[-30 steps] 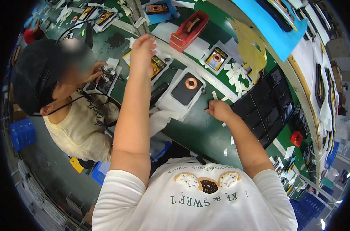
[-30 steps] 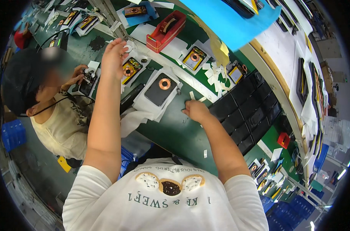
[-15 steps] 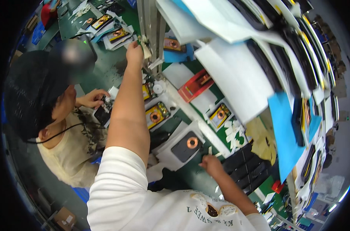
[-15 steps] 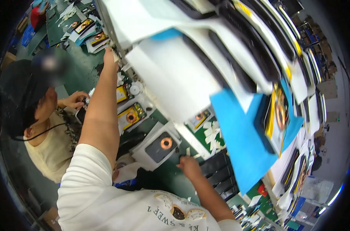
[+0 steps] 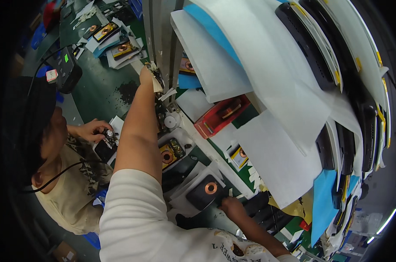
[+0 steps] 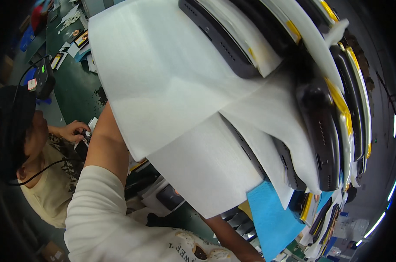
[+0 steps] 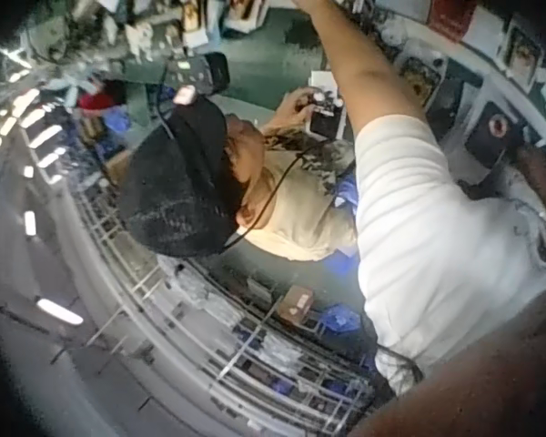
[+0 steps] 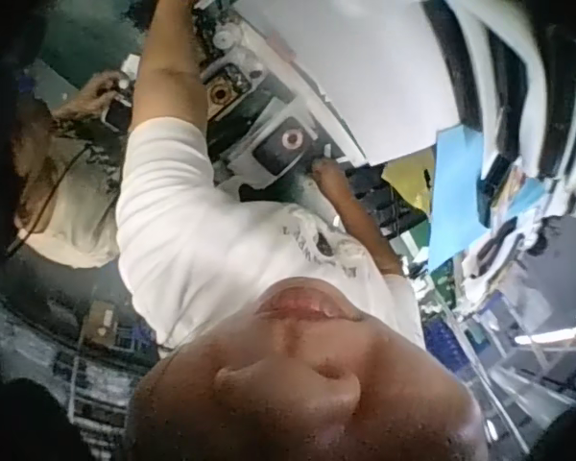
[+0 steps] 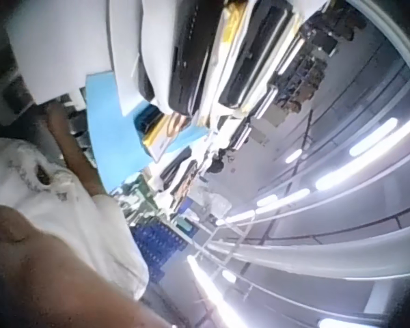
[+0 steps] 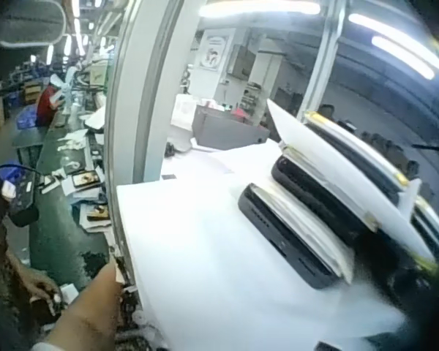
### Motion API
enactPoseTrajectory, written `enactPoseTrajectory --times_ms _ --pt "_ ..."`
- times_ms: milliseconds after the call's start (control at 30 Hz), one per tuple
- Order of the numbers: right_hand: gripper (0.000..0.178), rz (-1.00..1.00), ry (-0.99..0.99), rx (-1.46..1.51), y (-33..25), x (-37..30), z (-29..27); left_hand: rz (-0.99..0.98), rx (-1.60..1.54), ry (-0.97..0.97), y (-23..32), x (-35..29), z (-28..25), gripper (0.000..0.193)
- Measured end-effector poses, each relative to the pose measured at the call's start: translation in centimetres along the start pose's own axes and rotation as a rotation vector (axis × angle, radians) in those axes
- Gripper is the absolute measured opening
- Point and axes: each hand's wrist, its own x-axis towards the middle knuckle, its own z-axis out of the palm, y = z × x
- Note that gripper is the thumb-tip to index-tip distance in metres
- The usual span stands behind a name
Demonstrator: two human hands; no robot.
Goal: Assemble electronic components by placing a battery into a plastic casing and applying adhesive tape.
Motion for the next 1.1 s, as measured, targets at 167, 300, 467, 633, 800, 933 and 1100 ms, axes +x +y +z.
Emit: enactPoseTrajectory --times_ms 167,300,467,633,800,933,1100 --pt "0.024 0.011 0.046 0.102 0.7 -0.9 0.4 0.135 0.035 -0.110 6.6 -5.3 -4.0 0.030" --pt "0.024 0.068 -0.053 0.105 0.7 -0.5 -0.1 0.614 0.288 -0.118 5.5 -6.0 -4.1 0.027" --pt "0.026 0.054 -0.053 0.051 0.9 -1.2 0.5 0.640 0.452 -0.124 3.3 -4.4 -2.5 0.022" --pt "0.024 0.022 -0.016 0.076 0.3 -0.7 0.5 0.688 0.678 -0.057 2.4 -3.0 -5.3 0.018" --pt "0.024 0.124 0.030 0.075 1.0 -1.8 0.3 0.491 0.167 -0.073 14.4 -14.7 -5.1 0.022" --pt "0.027 0.042 0.039 0.136 -0.1 -2.2 1.4 0.434 0.599 0.187 22.1 -23.4 -15.4 0.016" --pt "0.029 0.040 0.115 0.153 0.6 -2.1 1.4 0.348 0.292 0.311 22.9 -29.4 -15.7 0.021"
